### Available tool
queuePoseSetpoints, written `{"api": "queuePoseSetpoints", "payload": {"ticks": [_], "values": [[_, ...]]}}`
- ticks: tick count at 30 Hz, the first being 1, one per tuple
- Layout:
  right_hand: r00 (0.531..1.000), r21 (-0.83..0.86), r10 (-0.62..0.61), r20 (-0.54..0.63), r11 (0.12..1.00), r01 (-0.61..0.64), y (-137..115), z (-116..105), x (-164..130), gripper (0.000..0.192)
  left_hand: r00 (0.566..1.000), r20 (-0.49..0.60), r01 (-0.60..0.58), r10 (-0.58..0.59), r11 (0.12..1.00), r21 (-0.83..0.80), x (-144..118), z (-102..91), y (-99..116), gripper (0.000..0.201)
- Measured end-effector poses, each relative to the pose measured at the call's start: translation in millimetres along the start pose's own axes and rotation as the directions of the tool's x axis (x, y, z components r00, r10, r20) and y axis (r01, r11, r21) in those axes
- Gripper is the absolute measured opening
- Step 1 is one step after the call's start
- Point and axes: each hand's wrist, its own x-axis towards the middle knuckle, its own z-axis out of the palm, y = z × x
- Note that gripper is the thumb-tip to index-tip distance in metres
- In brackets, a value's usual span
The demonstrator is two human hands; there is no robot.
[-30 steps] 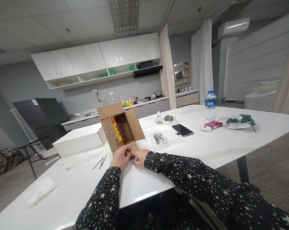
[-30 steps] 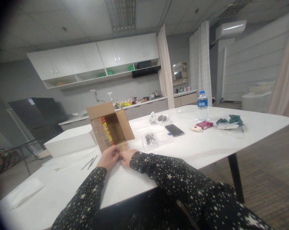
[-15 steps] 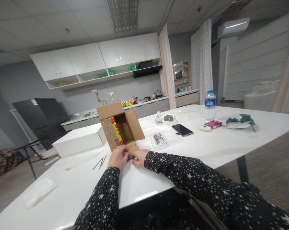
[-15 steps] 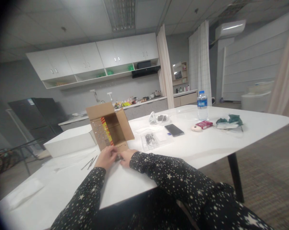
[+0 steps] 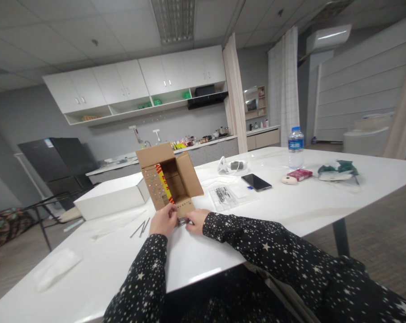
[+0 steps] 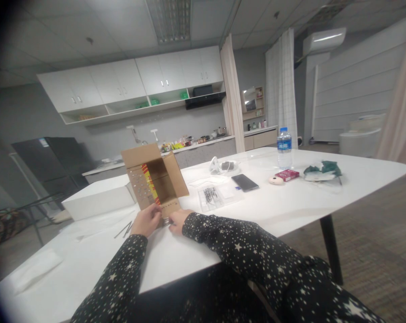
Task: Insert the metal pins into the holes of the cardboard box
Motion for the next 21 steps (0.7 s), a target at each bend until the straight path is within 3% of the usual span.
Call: {"api": "queuePoseSetpoints", "payload": {"ticks": [9, 15, 21], "values": [[1.000, -0.026, -0.004, -0.014, 1.000, 0.003, 0.9, 3.1, 1.5, 0.026, 1.000, -0.023, 0.009, -0.010, 1.000, -0.015, 0.5, 2.9, -3.0, 0.016], [1.000, -0.025, -0.030, -0.005, 0.999, 0.030, 2.3, 3.2, 1.8, 0.026, 0.990, -0.123, 0.065, -0.069, 0.997, -0.040, -0.5, 0.8, -3.6, 0.016], [0.999, -0.038, -0.034, -0.004, 0.999, 0.034, 3.1, 2.6, 1.6, 0.023, 0.951, -0.258, 0.148, -0.171, 0.983, -0.106, -1.0, -3.7, -6.5, 0.017]]}}
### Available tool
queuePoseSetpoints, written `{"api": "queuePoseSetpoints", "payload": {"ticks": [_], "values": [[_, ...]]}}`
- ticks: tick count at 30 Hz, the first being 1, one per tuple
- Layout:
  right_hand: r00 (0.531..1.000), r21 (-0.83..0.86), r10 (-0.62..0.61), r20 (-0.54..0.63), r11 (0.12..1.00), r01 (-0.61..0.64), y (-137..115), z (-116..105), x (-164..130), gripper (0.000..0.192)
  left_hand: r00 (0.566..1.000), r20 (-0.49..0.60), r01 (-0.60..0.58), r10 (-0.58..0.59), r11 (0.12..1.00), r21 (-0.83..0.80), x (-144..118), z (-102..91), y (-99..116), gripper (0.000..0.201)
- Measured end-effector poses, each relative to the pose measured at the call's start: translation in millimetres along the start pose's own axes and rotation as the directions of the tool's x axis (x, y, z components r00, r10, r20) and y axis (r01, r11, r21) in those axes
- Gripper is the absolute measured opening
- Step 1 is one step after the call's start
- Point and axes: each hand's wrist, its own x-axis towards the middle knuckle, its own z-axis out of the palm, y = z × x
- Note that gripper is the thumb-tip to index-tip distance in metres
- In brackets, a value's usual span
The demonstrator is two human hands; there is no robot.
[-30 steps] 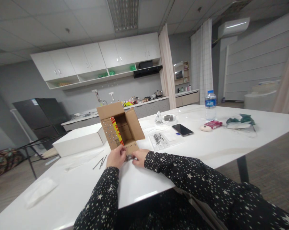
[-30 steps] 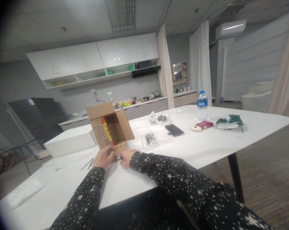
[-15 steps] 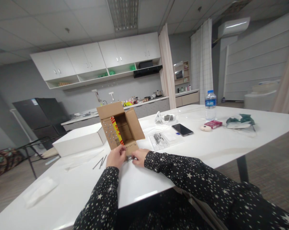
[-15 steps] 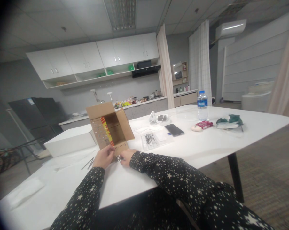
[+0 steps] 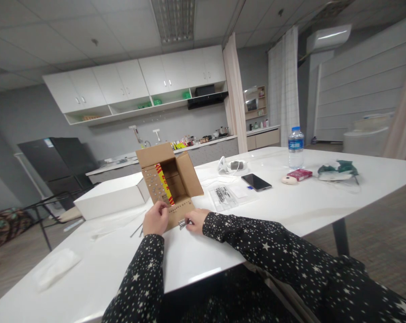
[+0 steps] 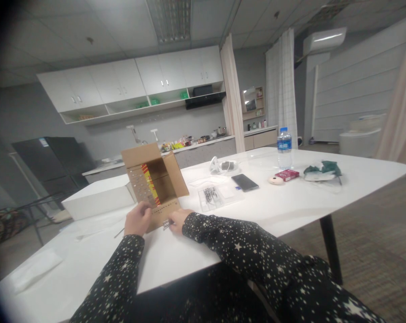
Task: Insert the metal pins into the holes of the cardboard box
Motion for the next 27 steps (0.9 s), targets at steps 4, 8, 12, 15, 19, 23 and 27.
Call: {"api": "queuePoseSetpoints", "payload": {"ticks": [4, 8, 12, 15, 19, 23, 27], "values": [[1.000, 0.019, -0.018, -0.006, 1.000, 0.018, 2.4, 0.7, -0.1, 0.021, 0.995, -0.074, 0.068, -0.072, 0.996, -0.050, 0.9, -1.9, -1.0, 0.018], [0.999, 0.045, -0.030, -0.016, 0.999, 0.031, 3.9, 0.0, -1.2, 0.018, 0.986, -0.130, 0.098, -0.106, 0.993, -0.065, 1.5, -3.4, -1.7, 0.018], [0.999, 0.050, -0.032, -0.015, 0.998, 0.033, 3.9, -1.0, -1.9, 0.018, 0.977, -0.175, 0.108, -0.119, 0.991, -0.075, 1.7, -5.0, -2.3, 0.018], [1.000, 0.047, -0.021, -0.021, 0.999, 0.022, 3.6, -0.7, -1.9, 0.019, 0.973, -0.193, 0.117, -0.130, 0.990, -0.076, 1.8, -6.7, -2.5, 0.018], [1.000, 0.023, 0.001, -0.029, 1.000, 0.000, 2.9, 1.3, -1.2, 0.022, 0.978, -0.160, 0.123, -0.135, 0.989, -0.079, 1.9, -8.6, -2.2, 0.018], [1.000, 0.022, -0.008, -0.029, 1.000, 0.008, 3.3, 3.2, -0.1, 0.021, 0.976, -0.167, 0.125, -0.137, 0.989, -0.084, 1.5, -8.9, -1.9, 0.018], [1.000, 0.030, -0.006, -0.030, 1.000, 0.006, 5.4, 5.1, 0.6, 0.018, 0.979, -0.160, 0.114, -0.127, 0.990, -0.087, 1.2, -8.4, -1.5, 0.018]]}}
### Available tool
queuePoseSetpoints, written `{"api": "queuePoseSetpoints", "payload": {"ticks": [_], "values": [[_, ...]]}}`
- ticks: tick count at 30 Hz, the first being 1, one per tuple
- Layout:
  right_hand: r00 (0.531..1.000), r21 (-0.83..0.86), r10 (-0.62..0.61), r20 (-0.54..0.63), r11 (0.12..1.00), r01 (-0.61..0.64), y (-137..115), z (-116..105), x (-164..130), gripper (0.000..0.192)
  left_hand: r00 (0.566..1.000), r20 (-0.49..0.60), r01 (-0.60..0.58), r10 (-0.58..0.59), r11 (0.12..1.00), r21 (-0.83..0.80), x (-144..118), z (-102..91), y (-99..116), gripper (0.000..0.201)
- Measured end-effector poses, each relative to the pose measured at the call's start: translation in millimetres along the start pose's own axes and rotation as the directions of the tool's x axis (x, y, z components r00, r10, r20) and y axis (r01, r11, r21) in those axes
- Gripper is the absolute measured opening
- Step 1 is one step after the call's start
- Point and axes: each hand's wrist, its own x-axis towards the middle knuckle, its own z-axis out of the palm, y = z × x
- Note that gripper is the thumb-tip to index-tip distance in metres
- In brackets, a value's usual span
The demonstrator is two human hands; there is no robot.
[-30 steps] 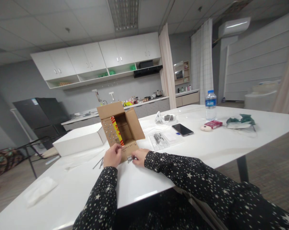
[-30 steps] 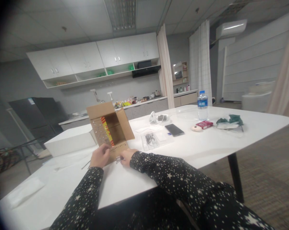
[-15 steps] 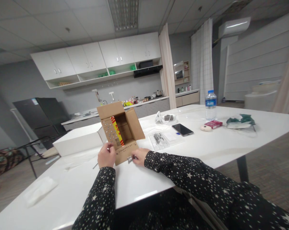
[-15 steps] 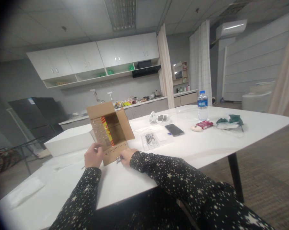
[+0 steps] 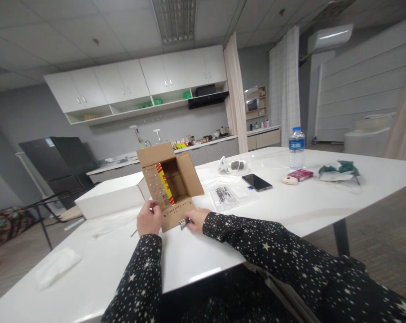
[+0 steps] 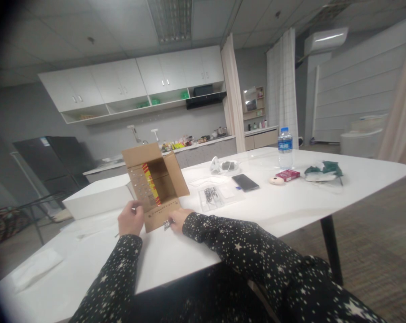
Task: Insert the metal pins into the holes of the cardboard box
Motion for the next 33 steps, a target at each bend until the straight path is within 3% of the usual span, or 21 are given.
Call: {"api": "queuePoseSetpoints", "payload": {"ticks": [26, 33], "values": [[0.999, -0.012, 0.042, 0.003, 0.999, -0.042, -3.4, 0.5, 2.1, 0.016, 0.999, 0.032, -0.011, 0.011, 1.000, -0.013, 0.3, 4.1, -1.4, 0.018], [1.000, -0.005, 0.004, -0.016, 1.000, -0.004, -1.6, 2.8, 3.5, 0.011, 0.998, 0.055, -0.040, 0.041, 0.999, -0.015, 0.2, 1.9, -0.5, 0.018]]}}
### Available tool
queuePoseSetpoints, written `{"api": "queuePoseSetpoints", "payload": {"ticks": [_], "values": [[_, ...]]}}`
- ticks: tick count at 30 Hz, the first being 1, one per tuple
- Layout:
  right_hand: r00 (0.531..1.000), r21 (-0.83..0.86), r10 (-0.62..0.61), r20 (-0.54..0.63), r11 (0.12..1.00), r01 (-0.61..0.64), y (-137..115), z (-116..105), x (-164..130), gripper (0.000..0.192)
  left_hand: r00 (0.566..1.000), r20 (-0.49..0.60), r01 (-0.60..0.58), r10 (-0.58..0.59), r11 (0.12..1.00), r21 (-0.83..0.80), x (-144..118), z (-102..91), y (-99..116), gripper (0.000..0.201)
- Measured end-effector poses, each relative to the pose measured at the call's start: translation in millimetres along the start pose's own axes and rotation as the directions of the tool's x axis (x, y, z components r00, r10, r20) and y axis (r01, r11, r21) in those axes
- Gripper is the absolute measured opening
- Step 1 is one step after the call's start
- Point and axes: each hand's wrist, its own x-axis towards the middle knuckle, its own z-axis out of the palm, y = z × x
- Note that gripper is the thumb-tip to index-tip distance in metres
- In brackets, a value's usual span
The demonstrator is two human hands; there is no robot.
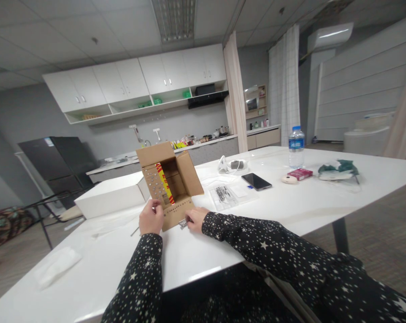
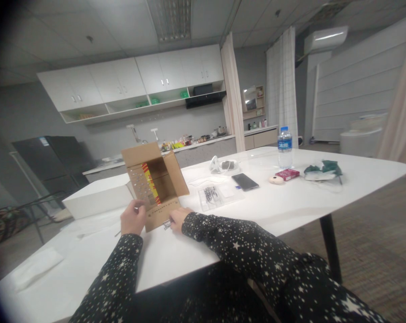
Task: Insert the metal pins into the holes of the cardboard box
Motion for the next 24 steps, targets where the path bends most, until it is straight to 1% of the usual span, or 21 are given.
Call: {"api": "queuePoseSetpoints", "payload": {"ticks": [5, 10, 19, 24], "values": [[1.000, 0.014, -0.017, -0.013, 1.000, 0.017, -1.0, -0.9, -1.9, 0.012, 1.000, 0.010, 0.007, -0.007, 1.000, -0.003, -1.0, -2.6, 3.7, 0.018], [0.999, 0.022, 0.025, 0.025, 0.999, -0.025, -4.0, -3.8, -2.3, 0.013, 1.000, 0.009, 0.002, -0.002, 1.000, -0.012, -0.8, -1.6, 2.8, 0.018], [0.998, 0.045, 0.068, 0.014, 0.997, -0.068, -6.2, -3.1, -2.4, 0.011, 1.000, 0.000, -0.020, 0.020, 1.000, -0.010, 0.5, 1.6, -1.3, 0.018], [0.997, 0.054, 0.072, 0.029, 0.996, -0.074, -6.1, -5.1, -2.5, 0.012, 1.000, 0.002, -0.021, 0.021, 1.000, -0.021, 0.7, 2.3, -2.2, 0.018]]}}
